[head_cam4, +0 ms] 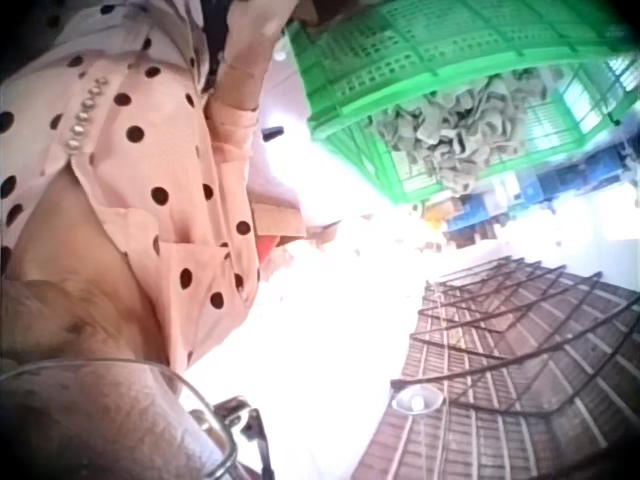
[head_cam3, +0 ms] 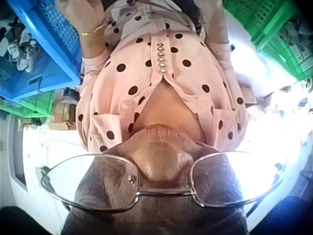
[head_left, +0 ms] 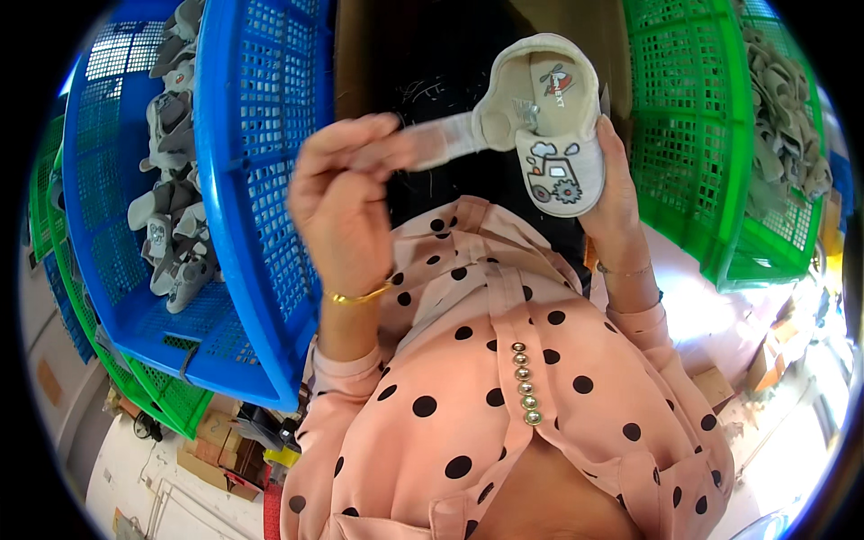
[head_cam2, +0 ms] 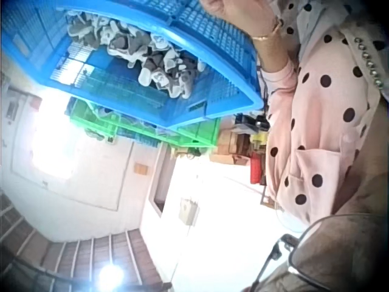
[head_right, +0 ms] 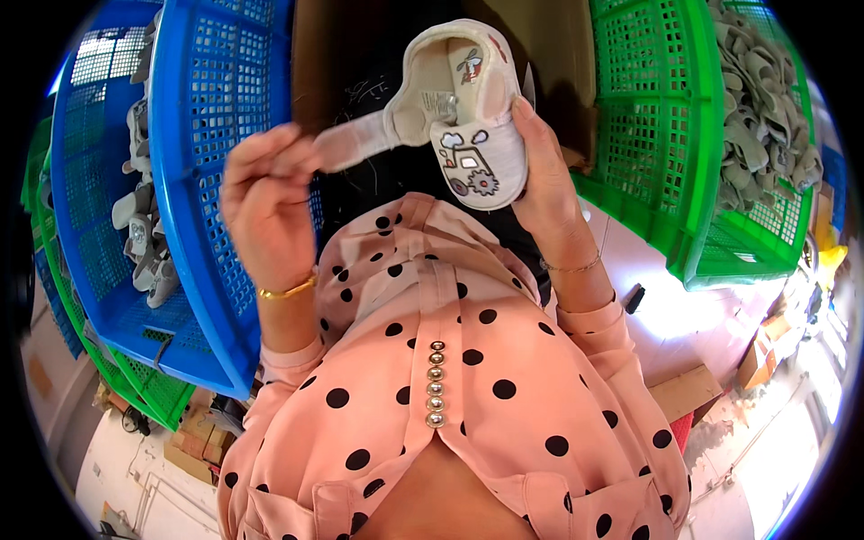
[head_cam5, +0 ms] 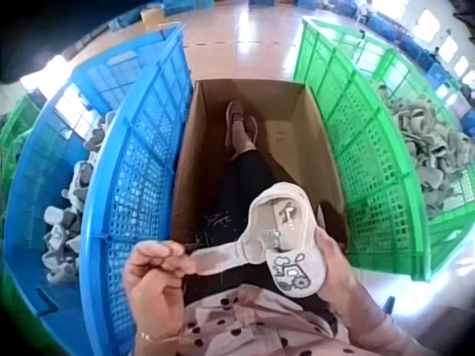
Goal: The person sits on the floor and uses scissors to trim loose threads and excess fabric from the edges of white slippers. They handle the slippers one at a time, picking them from a blue basket, trimming them, and placing them into a cardboard box.
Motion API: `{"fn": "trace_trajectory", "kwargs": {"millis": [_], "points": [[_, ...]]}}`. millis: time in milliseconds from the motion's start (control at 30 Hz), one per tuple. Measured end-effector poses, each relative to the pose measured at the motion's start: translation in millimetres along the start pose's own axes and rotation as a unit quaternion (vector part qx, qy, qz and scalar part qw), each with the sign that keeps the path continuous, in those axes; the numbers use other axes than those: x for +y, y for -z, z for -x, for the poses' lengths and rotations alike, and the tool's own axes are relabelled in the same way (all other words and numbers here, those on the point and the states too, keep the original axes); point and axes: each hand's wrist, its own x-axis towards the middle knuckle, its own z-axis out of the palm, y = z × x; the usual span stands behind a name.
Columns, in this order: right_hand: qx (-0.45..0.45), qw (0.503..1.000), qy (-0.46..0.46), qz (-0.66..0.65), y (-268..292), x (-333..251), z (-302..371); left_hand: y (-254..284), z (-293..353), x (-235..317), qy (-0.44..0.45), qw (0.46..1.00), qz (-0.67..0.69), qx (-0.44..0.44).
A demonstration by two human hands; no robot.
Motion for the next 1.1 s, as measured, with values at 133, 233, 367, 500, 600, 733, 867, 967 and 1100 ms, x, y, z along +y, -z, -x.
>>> {"fn": "trace_trajectory", "kwargs": {"millis": [133, 233, 367, 500, 600, 733, 867, 967, 1100], "points": [[-0.065, 0.994, -0.031, -0.076, 7, 4, -4, 9, 3, 18, -0.058, 0.985, -0.090, -0.137], [-0.132, 0.988, -0.034, -0.077, 13, 12, -9, -22, 3, 24, -0.170, 0.887, -0.370, -0.219], [-0.112, 0.992, -0.056, 0.016, 19, 19, -9, -35, -2, 6, -0.161, 0.785, -0.495, -0.336], [-0.104, 0.986, -0.056, 0.120, 4, 17, -6, -23, 2, -33, -0.078, 0.851, -0.386, -0.348], [-0.090, 0.984, -0.066, 0.142, 1, 21, -5, -14, 6, -45, 0.067, 0.896, -0.278, -0.340], [-0.102, 0.965, -0.052, 0.234, -6, 21, -6, -10, 13, -45, 0.208, 0.924, -0.154, -0.282], [-0.128, 0.946, -0.048, 0.295, -3, 14, -13, -8, 16, -60, 0.044, 0.935, -0.239, -0.259], [-0.118, 0.949, -0.045, 0.290, -5, 10, -13, -10, 6, -54, -0.135, 0.861, -0.416, -0.260], [-0.085, 0.988, -0.081, 0.105, 7, 17, -10, -17, 7, -31, -0.048, 0.872, -0.443, -0.205]]}}
